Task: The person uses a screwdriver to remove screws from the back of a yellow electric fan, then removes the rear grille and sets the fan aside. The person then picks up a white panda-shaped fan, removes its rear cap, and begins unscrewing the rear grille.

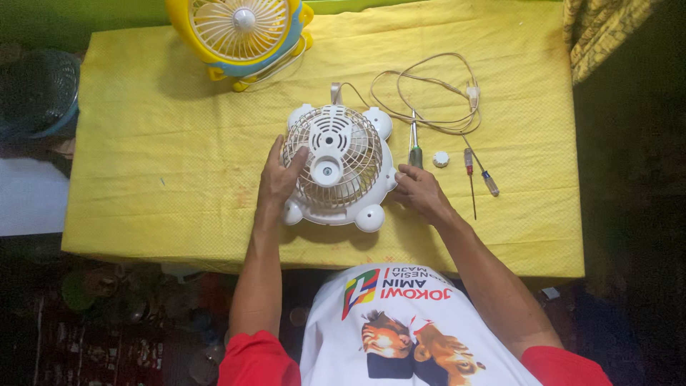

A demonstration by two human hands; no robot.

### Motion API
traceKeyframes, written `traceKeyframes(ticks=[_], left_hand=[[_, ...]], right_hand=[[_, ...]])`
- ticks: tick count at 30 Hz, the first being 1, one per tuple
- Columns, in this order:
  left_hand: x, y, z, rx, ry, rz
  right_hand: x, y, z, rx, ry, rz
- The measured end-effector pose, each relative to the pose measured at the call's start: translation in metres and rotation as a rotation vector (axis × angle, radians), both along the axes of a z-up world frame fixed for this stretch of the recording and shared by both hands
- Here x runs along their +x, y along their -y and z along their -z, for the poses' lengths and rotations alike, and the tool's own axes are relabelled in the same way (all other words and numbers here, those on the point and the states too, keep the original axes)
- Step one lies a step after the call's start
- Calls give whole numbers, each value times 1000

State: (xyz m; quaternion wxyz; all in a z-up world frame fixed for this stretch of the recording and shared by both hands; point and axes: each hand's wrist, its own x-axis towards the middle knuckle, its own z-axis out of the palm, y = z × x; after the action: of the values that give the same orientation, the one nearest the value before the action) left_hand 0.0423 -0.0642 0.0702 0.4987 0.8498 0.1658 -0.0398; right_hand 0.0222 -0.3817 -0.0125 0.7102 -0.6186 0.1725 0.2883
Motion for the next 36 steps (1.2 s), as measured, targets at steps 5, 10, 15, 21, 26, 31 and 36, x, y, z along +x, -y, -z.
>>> traceKeyframes(ticks=[5, 10, 15, 21, 26, 31, 36], left_hand=[[-7, 1, 8, -164, 102, -7], [-6, 2, -1, -224, 162, -26], [8, 5, -12, -140, 297, -18], [27, -3, -6, -323, 399, 46], [28, -6, 22, -404, 511, 124], [17, -15, 38, -264, 491, 125], [13, -10, 36, -171, 507, 177]], right_hand=[[-5, -14, 8, 157, 59, 129], [3, -19, -1, 120, 50, 174], [23, -32, -11, 113, 123, 193], [38, -44, -5, 164, 177, 266], [37, -43, 6, 130, 163, 321], [30, -38, 9, 147, 203, 247], [27, -19, -9, -244, 265, 200]])
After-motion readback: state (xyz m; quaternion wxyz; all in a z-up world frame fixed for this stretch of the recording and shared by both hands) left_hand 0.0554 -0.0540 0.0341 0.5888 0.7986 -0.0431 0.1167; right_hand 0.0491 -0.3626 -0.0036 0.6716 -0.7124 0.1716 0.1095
